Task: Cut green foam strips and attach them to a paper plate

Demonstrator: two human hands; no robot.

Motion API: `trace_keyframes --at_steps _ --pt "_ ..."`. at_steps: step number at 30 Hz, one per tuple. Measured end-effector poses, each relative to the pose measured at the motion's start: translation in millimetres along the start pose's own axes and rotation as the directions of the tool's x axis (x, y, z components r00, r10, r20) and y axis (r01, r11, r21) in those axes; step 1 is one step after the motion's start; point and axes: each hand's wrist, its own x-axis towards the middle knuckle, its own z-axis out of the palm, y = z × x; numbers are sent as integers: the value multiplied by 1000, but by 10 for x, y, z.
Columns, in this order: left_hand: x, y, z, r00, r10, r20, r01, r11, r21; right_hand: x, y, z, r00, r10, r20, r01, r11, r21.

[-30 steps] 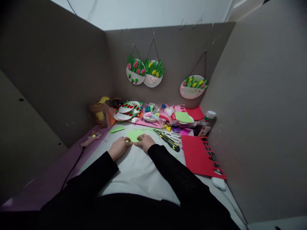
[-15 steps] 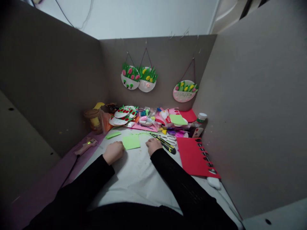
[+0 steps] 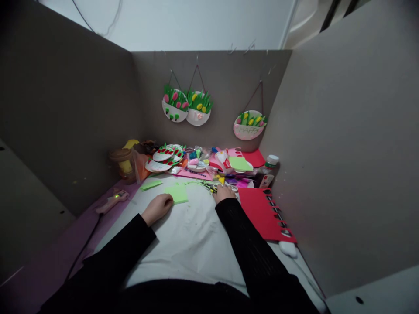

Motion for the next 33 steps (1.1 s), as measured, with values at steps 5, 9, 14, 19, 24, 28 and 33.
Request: trace_keyframes --at_steps 5,9,14,19,24,28,33 --pt "12 -27 -16 999 -44 8 44 999 -26 -17 -24 -29 998 -35 46 32 998 57" --pt "15 -51 -22 999 -42 1 42 999 -31 -26 -75 -68 992 -128 -10 128 979 158" --pt "22 -86 -11 998 -53 -27 53 998 -18 32 25 -139 994 31 -109 -15 989 145" --pt "31 -106 0 999 -15 -43 13 999 -41 -58 -53 -149 934 -355 -50 355 896 267" --pt "31 -147 26 997 74 -35 -77 994 -81 -192 -312 -87 852 -522 -34 519 834 187" --pt "31 -171 41 997 77 -20 -78 991 -110 -184 -314 -31 875 -483 18 481 873 78" --pt "36 -193 78 996 84 18 -82 993 -85 -159 -265 11 866 -497 44 492 866 89"
